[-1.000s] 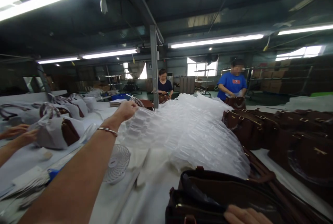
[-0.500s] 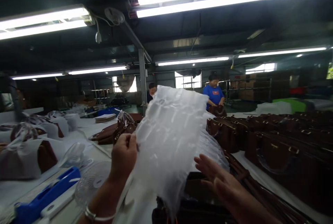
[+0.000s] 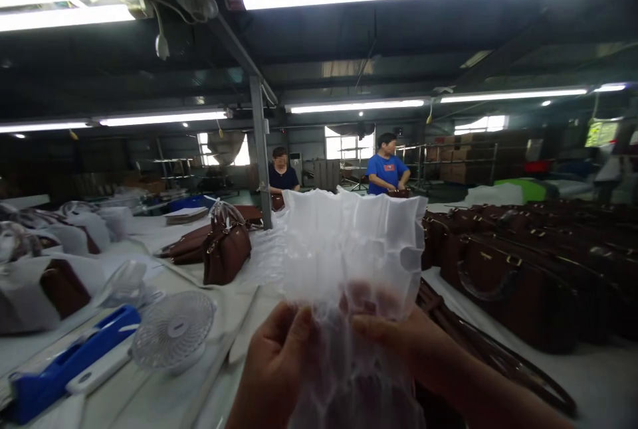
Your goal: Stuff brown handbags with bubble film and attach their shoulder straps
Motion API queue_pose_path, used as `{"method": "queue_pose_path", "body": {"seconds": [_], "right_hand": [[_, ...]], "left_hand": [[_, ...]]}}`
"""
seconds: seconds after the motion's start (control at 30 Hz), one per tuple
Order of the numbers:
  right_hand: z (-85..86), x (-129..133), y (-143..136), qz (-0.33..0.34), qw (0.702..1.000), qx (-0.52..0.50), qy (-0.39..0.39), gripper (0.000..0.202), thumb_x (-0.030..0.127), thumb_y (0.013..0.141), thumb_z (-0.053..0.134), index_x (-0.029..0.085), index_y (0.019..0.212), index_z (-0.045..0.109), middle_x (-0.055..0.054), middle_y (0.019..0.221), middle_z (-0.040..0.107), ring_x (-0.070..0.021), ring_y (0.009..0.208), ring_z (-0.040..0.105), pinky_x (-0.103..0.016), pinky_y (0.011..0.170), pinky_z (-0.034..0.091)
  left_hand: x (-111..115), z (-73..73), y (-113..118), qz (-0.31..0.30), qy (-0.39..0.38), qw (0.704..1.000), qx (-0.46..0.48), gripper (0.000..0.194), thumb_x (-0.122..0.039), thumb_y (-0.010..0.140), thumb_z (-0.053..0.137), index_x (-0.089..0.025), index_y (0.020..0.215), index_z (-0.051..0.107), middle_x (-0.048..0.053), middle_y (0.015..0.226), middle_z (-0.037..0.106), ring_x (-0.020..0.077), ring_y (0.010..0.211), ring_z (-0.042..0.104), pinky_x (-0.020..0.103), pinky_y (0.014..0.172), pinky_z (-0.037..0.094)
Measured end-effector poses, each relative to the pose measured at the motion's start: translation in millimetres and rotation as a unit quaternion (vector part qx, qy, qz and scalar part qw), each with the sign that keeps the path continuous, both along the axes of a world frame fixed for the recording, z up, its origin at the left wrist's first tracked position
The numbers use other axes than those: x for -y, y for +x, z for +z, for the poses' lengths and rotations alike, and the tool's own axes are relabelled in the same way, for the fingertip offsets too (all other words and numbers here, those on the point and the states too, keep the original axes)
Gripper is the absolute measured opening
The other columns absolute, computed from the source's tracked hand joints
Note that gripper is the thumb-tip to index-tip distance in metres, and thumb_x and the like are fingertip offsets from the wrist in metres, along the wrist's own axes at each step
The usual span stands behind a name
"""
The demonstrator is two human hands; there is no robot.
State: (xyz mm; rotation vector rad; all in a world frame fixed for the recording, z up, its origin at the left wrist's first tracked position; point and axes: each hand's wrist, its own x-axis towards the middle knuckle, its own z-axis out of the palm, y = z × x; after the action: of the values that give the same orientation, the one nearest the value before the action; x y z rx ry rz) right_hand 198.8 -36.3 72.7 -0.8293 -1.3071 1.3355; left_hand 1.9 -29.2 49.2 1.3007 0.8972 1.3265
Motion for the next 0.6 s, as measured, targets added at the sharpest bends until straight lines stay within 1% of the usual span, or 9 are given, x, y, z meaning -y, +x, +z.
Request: {"method": "queue_pose_path", "body": {"seconds": [0.07, 0.1, 0.2, 0.27, 0.33, 0.4, 0.5, 0.53, 0.6], "right_hand": [[0.8, 9.4, -1.9, 0.092, 0.995, 0.024, 0.018, 0.057, 0.046, 0.069, 0.090, 0.021, 0.118, 0.071, -0.008, 0.111, 0.074, -0.0288, 0.108, 0.068, -0.040, 0.096, 0.054], [0.3, 13.8, -2.5, 0.116, 0.993, 0.035, 0.014, 0.058, 0.044, 0.069, 0.090, 0.021, 0.118, 0.071, -0.007, 0.110, 0.074, -0.0283, 0.107, 0.068, -0.039, 0.097, 0.053], [-6.7, 27.5, 4.0, 0.134, 0.989, 0.053, -0.021, 0.063, 0.043, 0.067, 0.091, 0.022, 0.123, 0.070, -0.005, 0.108, 0.074, -0.0279, 0.104, 0.069, -0.038, 0.094, 0.054], [-13.5, 38.0, 17.2, 0.128, 0.988, 0.090, -0.019, 0.058, 0.046, 0.074, 0.086, 0.023, 0.125, 0.071, -0.007, 0.113, 0.073, -0.0297, 0.108, 0.067, -0.040, 0.094, 0.055], [-18.9, 48.7, 35.4, 0.088, 0.982, 0.164, 0.014, 0.045, 0.047, 0.082, 0.079, 0.024, 0.121, 0.073, -0.008, 0.116, 0.072, -0.0306, 0.110, 0.066, -0.042, 0.095, 0.055], [-21.4, 56.6, 54.9, 0.011, 0.971, 0.233, 0.044, 0.038, 0.045, 0.084, 0.077, 0.026, 0.117, 0.074, -0.008, 0.114, 0.073, -0.0308, 0.108, 0.067, -0.043, 0.095, 0.056], [-16.3, 56.9, 81.0, -0.136, 0.956, 0.257, 0.035, 0.043, 0.044, 0.080, 0.082, 0.026, 0.118, 0.072, -0.008, 0.112, 0.074, -0.0313, 0.106, 0.068, -0.043, 0.094, 0.057], [-11.7, 53.8, 88.7, -0.172, 0.954, 0.246, 0.021, 0.047, 0.045, 0.078, 0.083, 0.026, 0.119, 0.071, -0.008, 0.110, 0.074, -0.0313, 0.104, 0.069, -0.043, 0.091, 0.058], [1.1, 44.5, 102.4, -0.205, 0.956, 0.208, -0.007, 0.049, 0.046, 0.077, 0.083, 0.025, 0.119, 0.071, -0.007, 0.102, 0.075, -0.0294, 0.092, 0.071, -0.040, 0.078, 0.060]], "left_hand": [[12.2, -16.8, 20.4, 0.020, 0.038, 0.999, 0.000, 0.036, -0.057, 0.092, 0.064, -0.024, 0.104, 0.070, 0.007, 0.095, 0.072, 0.0233, 0.086, 0.068, 0.034, 0.075, 0.059], [18.6, -25.1, 30.6, 0.030, 0.065, 0.997, -0.006, 0.034, -0.054, 0.096, 0.060, -0.026, 0.111, 0.070, 0.007, 0.102, 0.072, 0.0245, 0.095, 0.068, 0.036, 0.082, 0.059], [34.7, -40.7, 51.0, 0.063, 0.189, 0.979, -0.054, 0.029, -0.043, 0.103, 0.048, -0.030, 0.116, 0.070, 0.008, 0.118, 0.067, 0.0250, 0.109, 0.064, 0.039, 0.094, 0.054], [39.1, -40.8, 51.5, 0.064, 0.284, 0.948, -0.130, 0.029, -0.036, 0.103, 0.046, -0.031, 0.115, 0.072, 0.009, 0.125, 0.064, 0.0261, 0.112, 0.060, 0.041, 0.096, 0.052], [36.6, -35.9, 43.6, 0.017, 0.361, 0.908, -0.214, 0.029, -0.031, 0.101, 0.046, -0.029, 0.112, 0.073, 0.009, 0.125, 0.064, 0.0276, 0.115, 0.058, 0.045, 0.101, 0.048], [27.9, -31.3, 32.9, -0.034, 0.379, 0.880, -0.283, 0.029, -0.031, 0.101, 0.044, -0.027, 0.108, 0.072, 0.009, 0.117, 0.067, 0.0275, 0.112, 0.059, 0.048, 0.102, 0.045], [10.7, -33.1, 22.3, -0.038, 0.321, 0.848, -0.420, 0.023, -0.037, 0.097, 0.057, -0.022, 0.110, 0.069, 0.011, 0.108, 0.068, 0.0287, 0.101, 0.062, 0.048, 0.090, 0.050], [6.1, -36.1, 21.1, -0.035, 0.302, 0.823, -0.479, 0.024, -0.036, 0.093, 0.065, -0.020, 0.111, 0.068, 0.011, 0.107, 0.068, 0.0301, 0.098, 0.063, 0.048, 0.087, 0.050], [1.2, -43.6, 21.4, -0.040, 0.294, 0.758, -0.581, 0.024, -0.028, 0.085, 0.074, -0.019, 0.106, 0.067, 0.010, 0.103, 0.068, 0.0320, 0.094, 0.062, 0.049, 0.082, 0.050]]}}
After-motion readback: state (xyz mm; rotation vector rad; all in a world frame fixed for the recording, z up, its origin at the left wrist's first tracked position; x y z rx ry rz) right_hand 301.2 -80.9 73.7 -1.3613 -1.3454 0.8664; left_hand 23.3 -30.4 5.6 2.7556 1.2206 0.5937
